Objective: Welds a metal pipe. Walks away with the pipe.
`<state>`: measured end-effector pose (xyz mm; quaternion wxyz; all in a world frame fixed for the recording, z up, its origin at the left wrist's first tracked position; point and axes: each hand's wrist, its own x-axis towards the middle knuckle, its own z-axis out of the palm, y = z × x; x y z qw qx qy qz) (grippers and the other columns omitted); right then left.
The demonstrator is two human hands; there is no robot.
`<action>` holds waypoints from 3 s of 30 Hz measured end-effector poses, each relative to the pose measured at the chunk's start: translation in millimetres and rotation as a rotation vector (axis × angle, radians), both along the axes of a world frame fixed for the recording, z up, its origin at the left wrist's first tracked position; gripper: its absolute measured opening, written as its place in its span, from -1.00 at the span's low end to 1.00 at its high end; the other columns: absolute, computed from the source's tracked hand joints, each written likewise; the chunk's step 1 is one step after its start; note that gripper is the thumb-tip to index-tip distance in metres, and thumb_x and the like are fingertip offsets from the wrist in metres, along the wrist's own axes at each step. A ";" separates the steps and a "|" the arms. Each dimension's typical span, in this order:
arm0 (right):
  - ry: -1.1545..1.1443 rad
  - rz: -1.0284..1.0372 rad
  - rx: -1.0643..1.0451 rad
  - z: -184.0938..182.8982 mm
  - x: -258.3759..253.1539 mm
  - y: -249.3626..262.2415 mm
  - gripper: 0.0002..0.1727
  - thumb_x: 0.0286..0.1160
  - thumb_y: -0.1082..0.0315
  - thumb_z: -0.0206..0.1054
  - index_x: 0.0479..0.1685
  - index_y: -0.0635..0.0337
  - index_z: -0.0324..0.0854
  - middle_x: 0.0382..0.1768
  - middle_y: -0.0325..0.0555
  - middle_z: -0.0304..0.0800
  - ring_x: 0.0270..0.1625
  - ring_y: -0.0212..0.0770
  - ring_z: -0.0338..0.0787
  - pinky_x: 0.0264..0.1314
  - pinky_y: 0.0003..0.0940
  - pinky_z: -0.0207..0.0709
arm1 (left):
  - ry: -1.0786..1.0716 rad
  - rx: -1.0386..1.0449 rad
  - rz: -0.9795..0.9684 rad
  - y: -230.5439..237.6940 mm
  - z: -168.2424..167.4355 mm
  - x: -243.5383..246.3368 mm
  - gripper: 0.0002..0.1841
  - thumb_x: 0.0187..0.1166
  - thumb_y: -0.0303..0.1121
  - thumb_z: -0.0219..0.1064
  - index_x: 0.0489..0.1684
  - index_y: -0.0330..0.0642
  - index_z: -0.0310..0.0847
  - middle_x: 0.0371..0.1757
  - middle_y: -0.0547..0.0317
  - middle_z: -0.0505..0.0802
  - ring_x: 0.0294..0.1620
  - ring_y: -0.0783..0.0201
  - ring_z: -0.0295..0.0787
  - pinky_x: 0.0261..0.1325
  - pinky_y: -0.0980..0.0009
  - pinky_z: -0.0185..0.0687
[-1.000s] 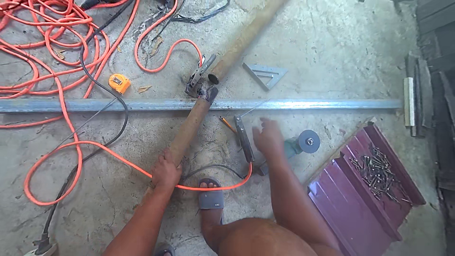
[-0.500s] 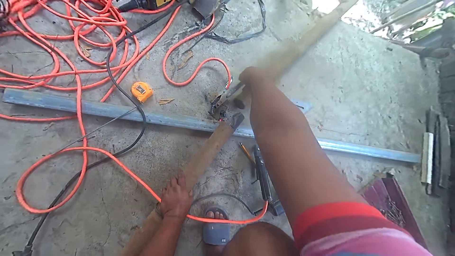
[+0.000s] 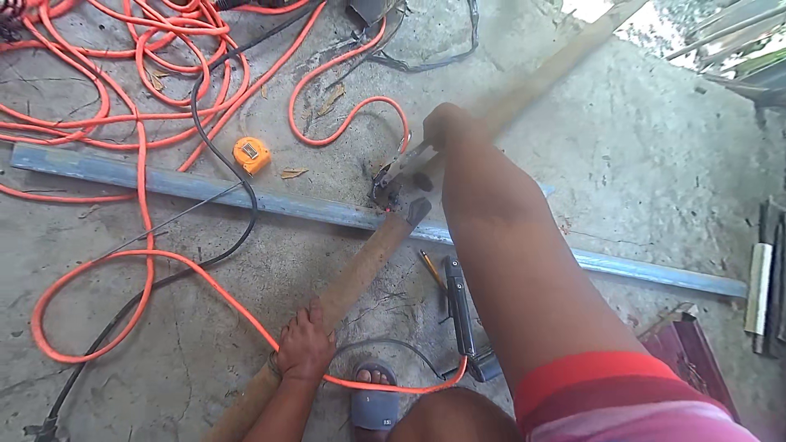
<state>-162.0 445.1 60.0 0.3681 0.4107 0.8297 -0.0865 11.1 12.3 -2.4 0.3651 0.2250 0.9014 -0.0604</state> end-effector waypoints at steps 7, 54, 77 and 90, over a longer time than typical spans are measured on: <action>0.525 -0.211 -0.209 3.0 6.5 23.5 -0.55 0.49 0.06 0.52 0.17 0.22 0.72 -0.07 0.00 0.80 -0.11 -0.14 0.80 0.10 -0.04 0.70 | 0.030 0.005 -0.009 -0.3 -1.8 1.4 -0.11 0.47 0.09 0.44 0.82 -0.13 0.24 0.39 -0.15 0.76 0.34 -0.08 0.78 0.36 0.04 0.64; 0.732 -0.060 0.154 75.3 14.3 43.1 -0.01 0.17 -0.06 0.67 0.64 0.20 0.35 0.41 0.26 0.64 0.52 0.21 0.61 0.53 0.29 0.41 | 0.099 0.074 -0.009 -4.2 -4.8 5.3 -0.13 0.40 0.04 0.50 0.74 -0.20 0.35 0.30 -0.20 0.81 0.27 -0.12 0.82 0.32 -0.02 0.66; 1.129 -0.402 -0.477 50.2 179.8 72.8 -0.33 0.46 -0.02 0.36 0.55 0.07 0.43 0.32 -0.08 0.68 0.34 -0.16 0.71 0.33 -0.10 0.66 | -0.070 -0.011 0.026 -1.8 2.1 -19.8 -0.07 0.41 0.13 0.47 0.83 -0.04 0.22 0.43 -0.05 0.78 0.26 -0.10 0.85 0.27 -0.11 0.71; 1.070 -0.568 -0.728 -2.7 162.7 77.1 -0.63 0.73 0.17 0.25 0.34 0.20 0.57 0.00 -0.11 0.82 0.00 -0.23 0.84 0.17 -0.24 0.74 | -0.052 0.021 0.029 -6.3 -1.8 -21.7 -0.06 0.36 0.14 0.51 0.80 -0.04 0.27 0.38 -0.07 0.82 0.25 -0.11 0.86 0.24 -0.16 0.72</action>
